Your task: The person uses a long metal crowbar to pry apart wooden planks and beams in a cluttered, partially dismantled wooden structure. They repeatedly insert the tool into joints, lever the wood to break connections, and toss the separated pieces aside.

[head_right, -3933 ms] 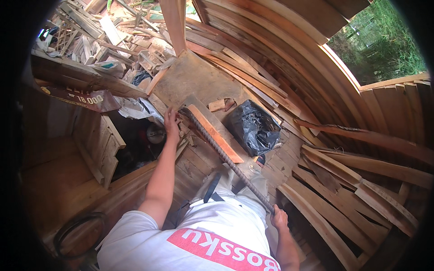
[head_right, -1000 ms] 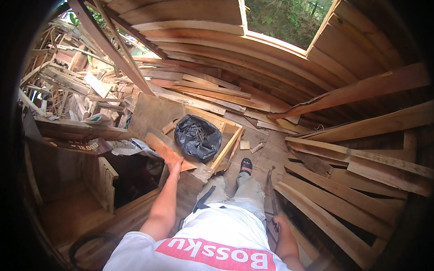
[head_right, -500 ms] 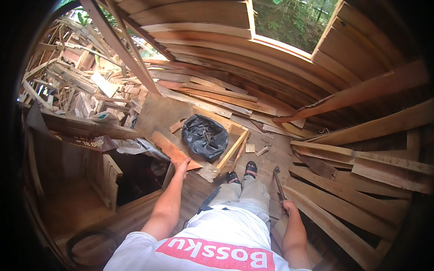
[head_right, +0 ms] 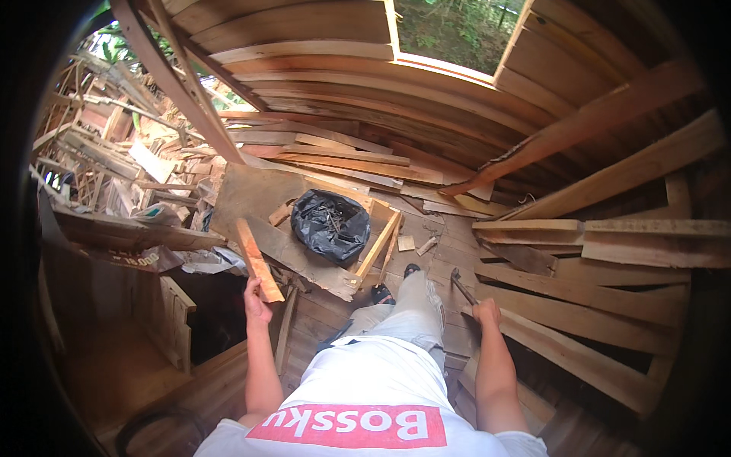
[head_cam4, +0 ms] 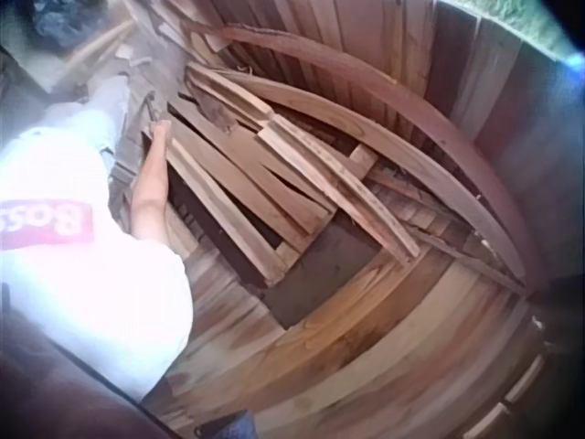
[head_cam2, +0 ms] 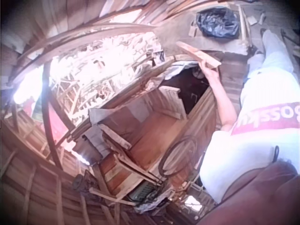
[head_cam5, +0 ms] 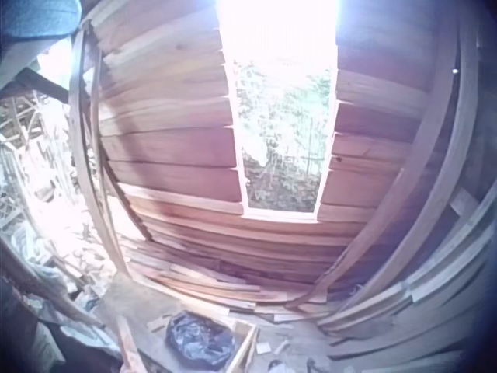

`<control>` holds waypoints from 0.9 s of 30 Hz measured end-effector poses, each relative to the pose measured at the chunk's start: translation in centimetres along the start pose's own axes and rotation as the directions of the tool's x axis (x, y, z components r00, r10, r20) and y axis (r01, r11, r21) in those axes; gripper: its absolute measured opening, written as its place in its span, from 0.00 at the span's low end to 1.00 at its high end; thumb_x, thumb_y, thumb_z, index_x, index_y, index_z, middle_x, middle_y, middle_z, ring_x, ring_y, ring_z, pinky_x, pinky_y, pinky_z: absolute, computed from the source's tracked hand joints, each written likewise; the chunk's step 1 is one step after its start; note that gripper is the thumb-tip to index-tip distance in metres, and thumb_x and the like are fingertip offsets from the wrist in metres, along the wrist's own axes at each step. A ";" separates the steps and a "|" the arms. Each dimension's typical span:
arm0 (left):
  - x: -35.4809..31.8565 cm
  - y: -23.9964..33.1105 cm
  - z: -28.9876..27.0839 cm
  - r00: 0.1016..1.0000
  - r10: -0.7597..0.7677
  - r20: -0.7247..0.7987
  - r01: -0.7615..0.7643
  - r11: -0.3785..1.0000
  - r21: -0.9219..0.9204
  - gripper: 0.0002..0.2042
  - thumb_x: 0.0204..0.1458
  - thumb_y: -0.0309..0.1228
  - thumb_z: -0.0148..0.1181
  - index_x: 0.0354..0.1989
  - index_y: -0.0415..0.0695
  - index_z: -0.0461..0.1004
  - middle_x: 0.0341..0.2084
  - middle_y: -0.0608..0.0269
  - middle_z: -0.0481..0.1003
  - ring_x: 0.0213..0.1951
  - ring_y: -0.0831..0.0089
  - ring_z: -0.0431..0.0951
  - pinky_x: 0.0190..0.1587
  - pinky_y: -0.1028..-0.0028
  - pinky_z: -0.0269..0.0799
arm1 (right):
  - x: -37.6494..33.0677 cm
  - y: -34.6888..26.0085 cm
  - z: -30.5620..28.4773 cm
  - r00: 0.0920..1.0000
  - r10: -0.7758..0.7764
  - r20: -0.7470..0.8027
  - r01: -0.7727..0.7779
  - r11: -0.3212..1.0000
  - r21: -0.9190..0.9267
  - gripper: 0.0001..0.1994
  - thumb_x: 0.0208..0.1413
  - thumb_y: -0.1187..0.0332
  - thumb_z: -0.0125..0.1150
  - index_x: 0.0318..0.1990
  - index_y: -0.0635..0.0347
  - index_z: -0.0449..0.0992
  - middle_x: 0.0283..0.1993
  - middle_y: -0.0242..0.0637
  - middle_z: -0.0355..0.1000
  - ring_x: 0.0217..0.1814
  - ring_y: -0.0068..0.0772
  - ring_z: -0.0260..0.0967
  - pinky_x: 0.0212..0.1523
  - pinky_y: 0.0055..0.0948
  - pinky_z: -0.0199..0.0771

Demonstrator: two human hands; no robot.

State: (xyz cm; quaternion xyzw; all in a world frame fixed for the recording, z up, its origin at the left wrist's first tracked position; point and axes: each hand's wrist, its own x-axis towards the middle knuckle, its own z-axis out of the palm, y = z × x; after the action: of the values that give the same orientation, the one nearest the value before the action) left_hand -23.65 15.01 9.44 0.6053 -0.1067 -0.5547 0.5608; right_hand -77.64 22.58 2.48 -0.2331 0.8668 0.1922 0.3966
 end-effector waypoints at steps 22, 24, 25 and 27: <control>17.6 -9.3 36.2 0.894 -0.408 0.185 0.440 0.877 -0.193 0.17 0.50 0.39 0.58 0.43 0.41 0.70 0.34 0.57 0.73 0.33 0.67 0.74 0.35 0.69 0.72 | 15.1 -2.6 -13.8 0.942 -0.222 0.252 0.291 0.912 -0.287 0.18 0.50 0.69 0.52 0.50 0.50 0.76 0.51 0.46 0.73 0.54 0.47 0.71 0.52 0.42 0.71; 20.7 -12.9 39.5 0.898 -0.439 0.043 0.441 0.893 -0.091 0.17 0.47 0.40 0.60 0.43 0.47 0.71 0.35 0.61 0.73 0.35 0.67 0.73 0.37 0.66 0.70 | 11.9 -4.6 -16.1 0.949 -0.238 0.207 0.295 0.902 -0.317 0.16 0.50 0.69 0.53 0.47 0.53 0.77 0.46 0.49 0.75 0.50 0.48 0.73 0.50 0.43 0.72; 22.2 -14.8 40.4 0.892 -0.452 0.018 0.452 0.889 -0.076 0.17 0.45 0.39 0.61 0.44 0.50 0.70 0.36 0.64 0.73 0.39 0.67 0.72 0.39 0.65 0.68 | 12.5 -4.9 -15.9 0.949 -0.185 0.255 0.275 0.883 -0.380 0.19 0.49 0.68 0.57 0.51 0.52 0.75 0.47 0.50 0.74 0.52 0.48 0.72 0.51 0.44 0.71; 25.3 -18.6 41.0 0.891 -0.452 -0.036 0.451 0.892 -0.031 0.18 0.46 0.38 0.60 0.46 0.49 0.69 0.37 0.63 0.73 0.41 0.66 0.72 0.40 0.64 0.69 | 12.2 -5.7 -16.3 0.944 -0.204 0.261 0.299 0.863 -0.406 0.20 0.48 0.69 0.57 0.51 0.53 0.74 0.45 0.52 0.74 0.50 0.49 0.73 0.50 0.45 0.72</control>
State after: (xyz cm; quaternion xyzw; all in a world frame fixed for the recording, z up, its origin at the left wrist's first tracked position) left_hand -56.11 -20.51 -9.26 0.6189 0.0545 -0.6580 0.4255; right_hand -91.22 6.38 2.07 -0.4068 0.7161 0.3528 0.4442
